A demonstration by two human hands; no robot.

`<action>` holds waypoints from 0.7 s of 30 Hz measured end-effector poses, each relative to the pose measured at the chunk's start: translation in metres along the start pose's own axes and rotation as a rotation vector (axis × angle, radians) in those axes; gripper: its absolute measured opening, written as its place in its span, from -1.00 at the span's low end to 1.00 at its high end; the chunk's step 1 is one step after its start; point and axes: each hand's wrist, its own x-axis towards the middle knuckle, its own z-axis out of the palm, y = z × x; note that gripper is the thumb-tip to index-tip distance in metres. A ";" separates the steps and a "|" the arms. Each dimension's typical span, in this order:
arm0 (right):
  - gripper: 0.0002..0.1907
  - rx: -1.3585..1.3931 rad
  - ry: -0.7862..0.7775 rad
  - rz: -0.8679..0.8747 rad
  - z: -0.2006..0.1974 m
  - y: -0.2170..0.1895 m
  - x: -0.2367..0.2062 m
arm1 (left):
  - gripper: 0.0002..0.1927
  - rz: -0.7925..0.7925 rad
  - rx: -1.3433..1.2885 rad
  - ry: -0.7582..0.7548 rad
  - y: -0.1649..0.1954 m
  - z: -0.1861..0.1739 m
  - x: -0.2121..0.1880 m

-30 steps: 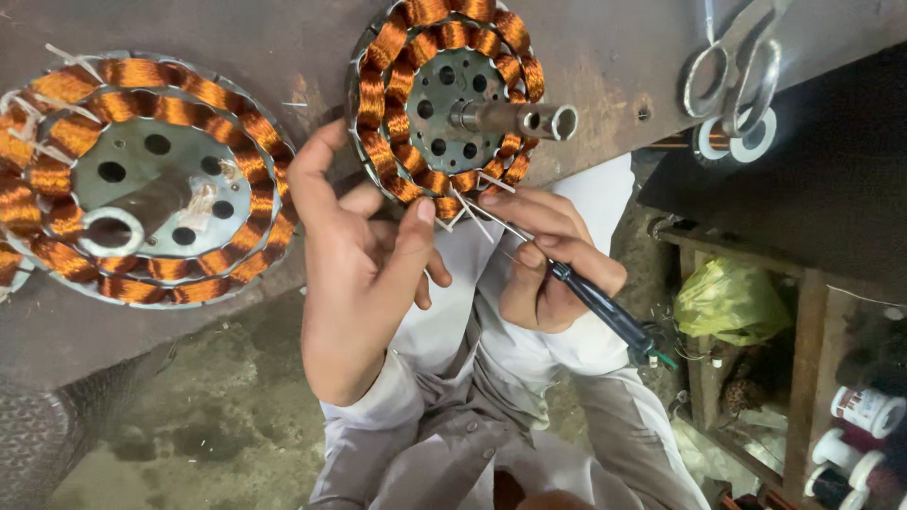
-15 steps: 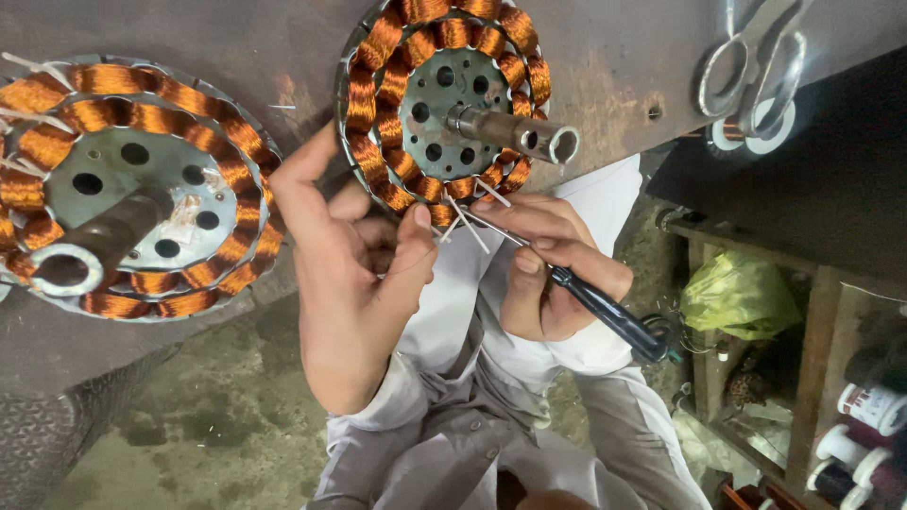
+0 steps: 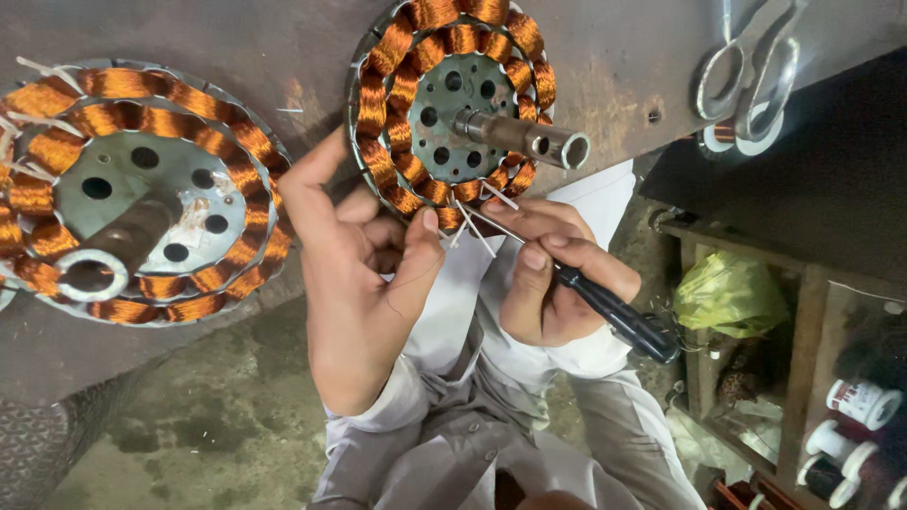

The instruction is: The person sits on the floor and assembles a motor stator by inserting white plastic pins into the copper windings. They use a screwdriver to push the pins in and scissors to trim the excess. The person works on multiple stators placed on a table.

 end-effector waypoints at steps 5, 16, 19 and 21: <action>-0.78 0.019 -0.057 0.060 -0.004 -0.003 0.002 | -0.35 0.027 0.001 -0.013 -0.002 -0.001 0.001; -0.76 -0.004 0.030 0.063 0.011 -0.013 0.007 | -0.36 0.029 0.028 -0.013 -0.002 -0.004 0.001; -0.74 -0.071 -0.013 0.024 0.015 -0.019 0.013 | -0.37 0.048 0.021 -0.021 -0.004 -0.004 0.001; -0.74 -0.107 -0.004 0.004 0.020 -0.024 0.016 | -0.37 0.038 0.008 -0.014 -0.004 -0.004 0.001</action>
